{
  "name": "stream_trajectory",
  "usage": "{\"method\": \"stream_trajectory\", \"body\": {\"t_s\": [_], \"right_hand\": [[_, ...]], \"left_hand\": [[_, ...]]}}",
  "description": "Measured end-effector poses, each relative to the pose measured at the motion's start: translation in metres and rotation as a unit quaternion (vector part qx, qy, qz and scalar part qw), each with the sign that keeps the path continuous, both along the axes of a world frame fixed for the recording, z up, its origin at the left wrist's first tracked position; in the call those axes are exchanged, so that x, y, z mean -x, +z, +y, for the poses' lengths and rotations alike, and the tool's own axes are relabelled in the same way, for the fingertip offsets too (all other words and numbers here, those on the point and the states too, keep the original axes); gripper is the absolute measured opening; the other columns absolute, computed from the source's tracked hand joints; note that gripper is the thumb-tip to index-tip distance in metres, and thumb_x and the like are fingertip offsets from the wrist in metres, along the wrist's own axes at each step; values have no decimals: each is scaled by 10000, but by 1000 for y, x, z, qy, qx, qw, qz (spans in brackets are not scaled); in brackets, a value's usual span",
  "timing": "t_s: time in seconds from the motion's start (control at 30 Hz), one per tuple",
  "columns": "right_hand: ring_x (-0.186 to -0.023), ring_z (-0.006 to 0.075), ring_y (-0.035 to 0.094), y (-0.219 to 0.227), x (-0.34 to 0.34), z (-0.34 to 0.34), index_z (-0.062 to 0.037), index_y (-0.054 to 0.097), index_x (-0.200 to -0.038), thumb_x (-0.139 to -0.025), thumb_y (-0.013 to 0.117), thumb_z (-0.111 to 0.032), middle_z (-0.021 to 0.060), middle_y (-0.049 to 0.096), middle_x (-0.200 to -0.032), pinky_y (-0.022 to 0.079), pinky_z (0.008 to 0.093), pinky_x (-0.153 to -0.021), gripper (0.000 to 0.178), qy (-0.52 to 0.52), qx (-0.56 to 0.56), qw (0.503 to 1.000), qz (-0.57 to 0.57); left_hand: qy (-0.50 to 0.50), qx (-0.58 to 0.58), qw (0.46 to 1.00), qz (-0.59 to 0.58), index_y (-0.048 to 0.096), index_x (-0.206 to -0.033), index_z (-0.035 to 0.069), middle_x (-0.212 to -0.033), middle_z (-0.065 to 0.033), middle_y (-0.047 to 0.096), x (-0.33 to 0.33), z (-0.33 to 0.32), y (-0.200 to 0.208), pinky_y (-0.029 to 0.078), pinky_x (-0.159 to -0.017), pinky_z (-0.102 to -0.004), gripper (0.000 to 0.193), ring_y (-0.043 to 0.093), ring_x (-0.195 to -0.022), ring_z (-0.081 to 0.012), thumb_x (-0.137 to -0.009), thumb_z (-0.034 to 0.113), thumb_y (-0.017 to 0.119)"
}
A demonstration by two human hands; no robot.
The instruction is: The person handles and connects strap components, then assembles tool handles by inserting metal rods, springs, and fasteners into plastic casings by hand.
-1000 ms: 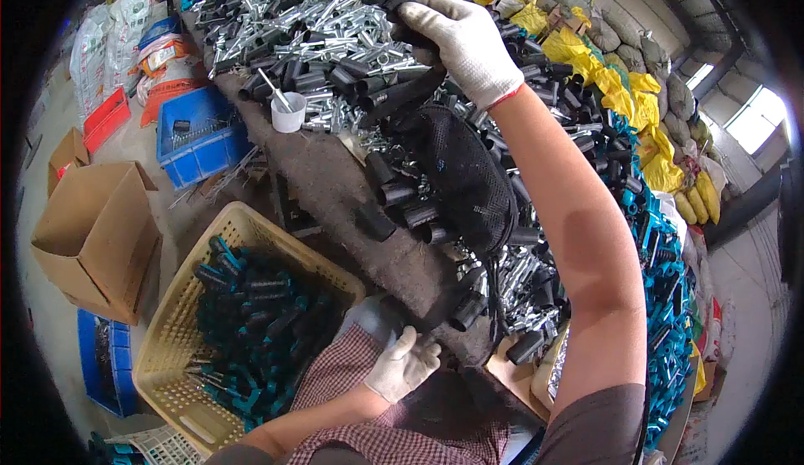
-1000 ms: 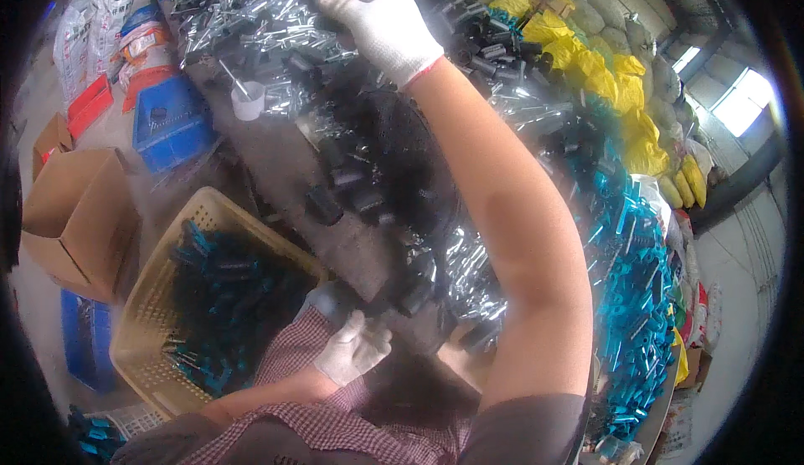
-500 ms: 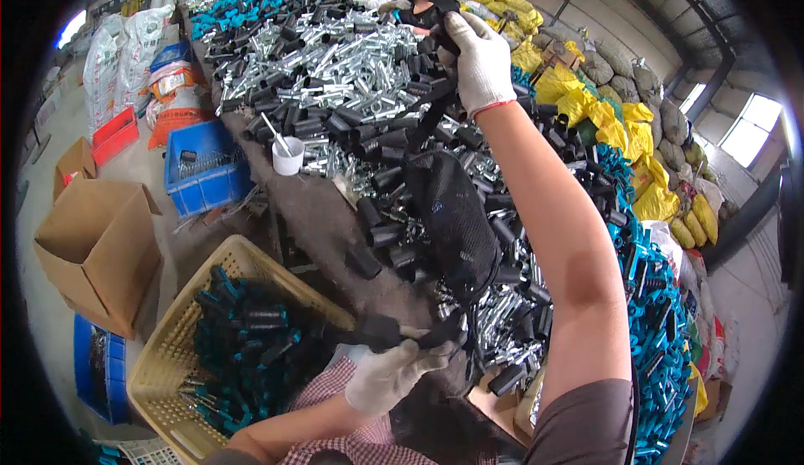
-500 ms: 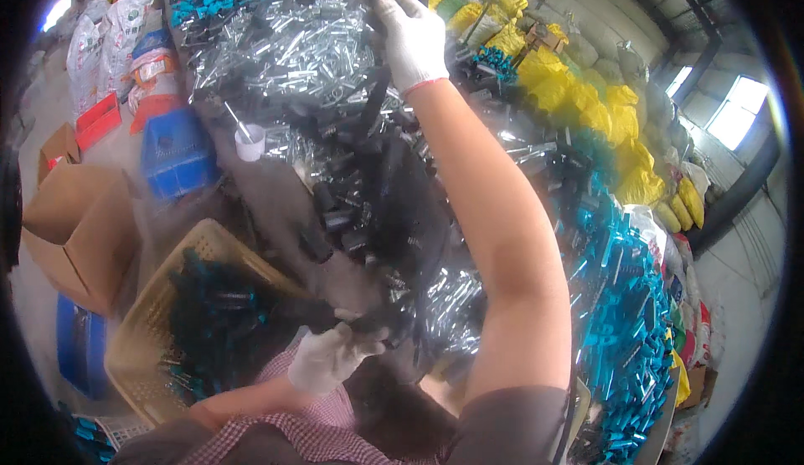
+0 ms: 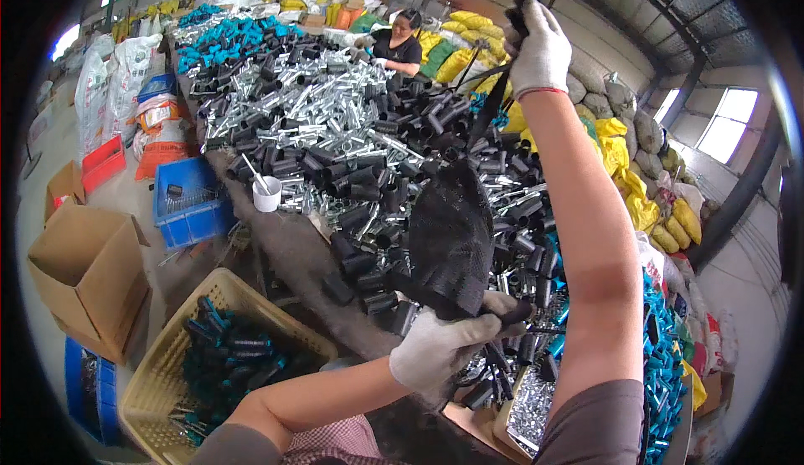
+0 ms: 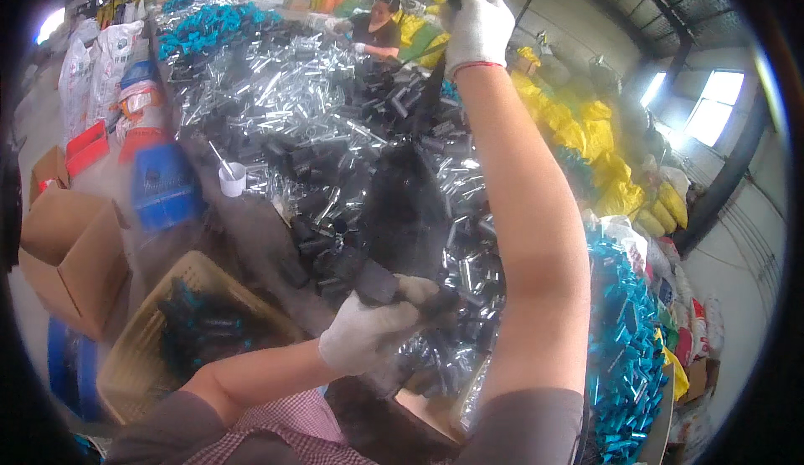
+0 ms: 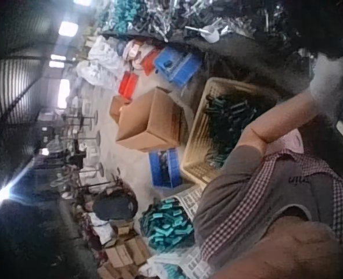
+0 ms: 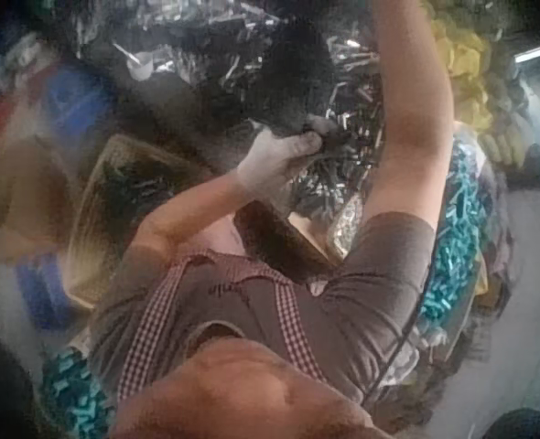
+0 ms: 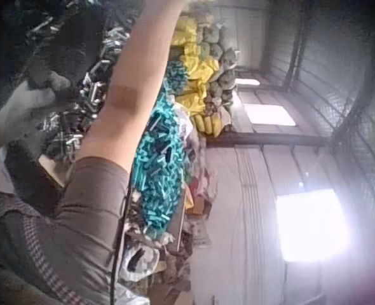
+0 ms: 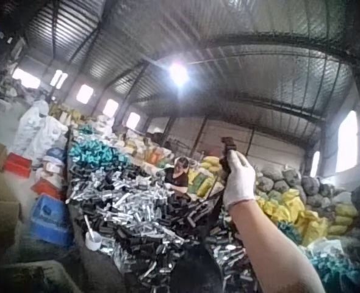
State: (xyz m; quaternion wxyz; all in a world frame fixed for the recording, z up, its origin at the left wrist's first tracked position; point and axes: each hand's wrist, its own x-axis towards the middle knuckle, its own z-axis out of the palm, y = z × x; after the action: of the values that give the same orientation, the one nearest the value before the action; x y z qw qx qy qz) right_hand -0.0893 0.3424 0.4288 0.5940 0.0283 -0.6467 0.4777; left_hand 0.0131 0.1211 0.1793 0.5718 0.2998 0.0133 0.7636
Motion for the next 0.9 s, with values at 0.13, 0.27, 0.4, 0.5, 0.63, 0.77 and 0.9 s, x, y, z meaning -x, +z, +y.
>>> {"method": "stream_trajectory", "body": {"t_s": [0.13,0.27,0.4,0.5,0.63,0.77,0.9], "right_hand": [[-589,126,540,42,-43,-19,10,661,-1091,-924,635,-210,86,683,-854,424,260,-520,278,-14,-4,997,73],[-574,133,526,87,-95,-55,-1,638,-1117,-943,612,-190,82,671,-856,420,276,-498,259,-30,-43,995,89],[-618,157,532,143,-176,-75,-14,632,-1086,-983,571,-219,94,647,-865,389,276,-491,237,-31,-96,991,88],[-622,157,538,153,-225,-114,-14,635,-1088,-979,589,-208,97,647,-866,394,275,-494,227,-113,-104,982,110],[-593,145,524,151,-308,-179,-31,658,-1066,-964,619,-235,82,649,-848,410,277,-502,232,-165,-96,977,96],[-566,115,527,125,-410,-232,-92,649,-1025,-953,615,-271,13,600,-762,418,251,-471,196,-257,-170,943,124],[-507,63,439,77,-478,-315,-69,653,-1035,-949,610,-234,-6,575,-751,321,215,-433,192,-358,-128,918,115]], "left_hand": [[4,-11,997,73,595,-1100,-39,-1194,-153,586,-19,-12,35,467,-944,-382,319,580,-1107,-245,-862,151,689],[88,-90,979,163,633,-1032,-23,-1085,-109,665,-53,-32,58,484,-931,-334,178,615,-1047,-178,-890,66,693],[-9,-99,981,167,653,-1013,-11,-1081,-82,672,-94,-74,80,470,-906,-298,175,609,-999,-137,-865,66,709],[36,-127,933,335,603,-1047,3,-1201,-131,571,-107,-123,97,435,-927,-334,184,552,-1102,-209,-864,-15,614],[-80,-193,957,198,690,-1030,49,-1098,-105,648,-146,-163,89,448,-936,-342,176,606,-1060,-214,-855,65,696],[-316,-159,930,96,618,-1022,-9,-1207,-140,596,-179,-201,76,409,-1025,-374,170,566,-1148,-232,-865,16,679],[-452,-193,870,31,598,-1082,-5,-1210,-191,556,-210,-224,35,388,-1097,-521,197,497,-1276,-386,-905,64,652]]}}
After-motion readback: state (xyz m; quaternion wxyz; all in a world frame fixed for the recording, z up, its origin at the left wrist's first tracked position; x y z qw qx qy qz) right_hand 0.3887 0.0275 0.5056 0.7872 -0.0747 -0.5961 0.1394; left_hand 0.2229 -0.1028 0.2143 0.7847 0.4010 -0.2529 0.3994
